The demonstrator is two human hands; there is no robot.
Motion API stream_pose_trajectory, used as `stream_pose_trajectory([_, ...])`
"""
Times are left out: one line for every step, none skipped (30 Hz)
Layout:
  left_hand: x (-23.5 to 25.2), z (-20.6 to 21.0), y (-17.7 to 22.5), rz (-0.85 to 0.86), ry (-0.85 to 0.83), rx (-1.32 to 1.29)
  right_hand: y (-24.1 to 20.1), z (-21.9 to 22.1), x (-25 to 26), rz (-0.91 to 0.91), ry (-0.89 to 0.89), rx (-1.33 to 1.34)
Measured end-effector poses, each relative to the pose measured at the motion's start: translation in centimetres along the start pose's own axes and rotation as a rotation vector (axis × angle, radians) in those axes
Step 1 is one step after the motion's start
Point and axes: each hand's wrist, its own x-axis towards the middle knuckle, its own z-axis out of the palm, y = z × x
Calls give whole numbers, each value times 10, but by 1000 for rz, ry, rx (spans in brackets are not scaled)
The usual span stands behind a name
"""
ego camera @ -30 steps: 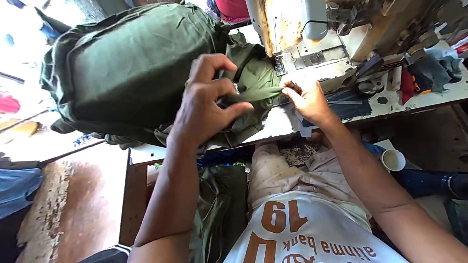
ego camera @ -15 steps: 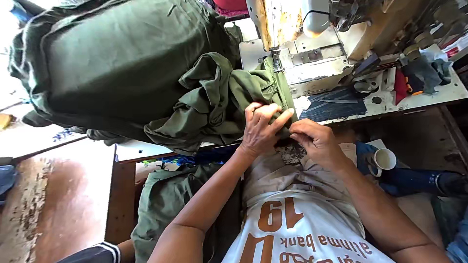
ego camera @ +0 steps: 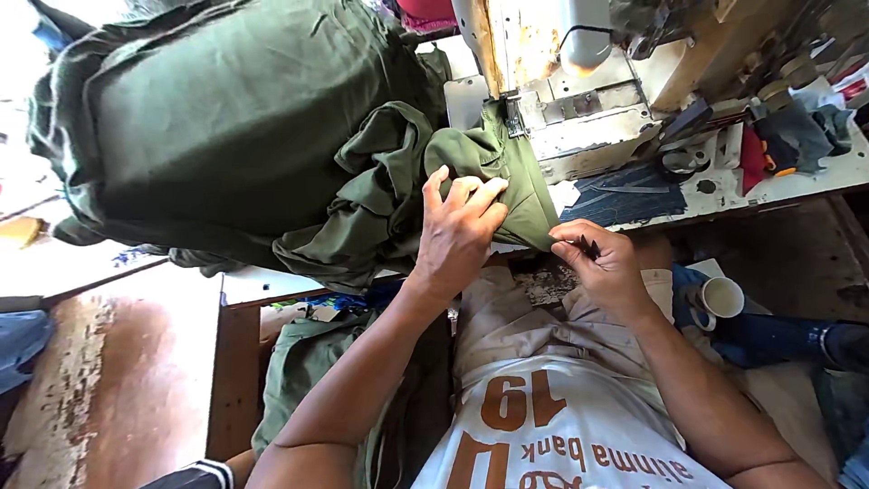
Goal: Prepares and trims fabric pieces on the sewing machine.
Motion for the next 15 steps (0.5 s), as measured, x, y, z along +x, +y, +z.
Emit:
stream_pose_trajectory([3,1,-3,-2,5,8,1,1,3,18,10,4])
stream_pose_trajectory([6,2,-6,-2,15,14,3,2,8,33,18,10])
stream_pose_trajectory([10,2,-9,-6,25,24,4,3,12,47,24,13])
stream_pose_trajectory([14,3,-12,-11,39,36,6,4,16,57,26,14])
stream_pose_trajectory([19,4,-16,-11,57,47,7,5,21,65,30,16])
stream_pose_trajectory([24,4,-20,-10,70,60,8,6,26,74,39,14])
stream_pose_trajectory([29,4,-24,-9,86,69,9,8,31,82,47,9])
stream_pose_trajectory([34,5,-28,-11,101,73,11,10,36,86,59,14])
stream_pose_trajectory([39,5,-33,-15,112,81,13,12,42,88,70,37])
stream_pose_trajectory([43,5,-37,-17,115,89,14,15,49,87,83,59])
stream_pose_trajectory([48,6,-42,-15,113,97,17,17,55,81,97,76])
stream_pose_trajectory([53,6,-47,-12,112,99,18,19,62,68,107,86])
stream_pose_trajectory([56,8,-53,-12,112,93,20,21,69,50,115,91])
stream_pose_trajectory([59,10,-58,-8,116,76,21,23,74,31,121,97])
stream_pose_trajectory([62,12,-63,-4,123,53,22,25,79,4,127,101])
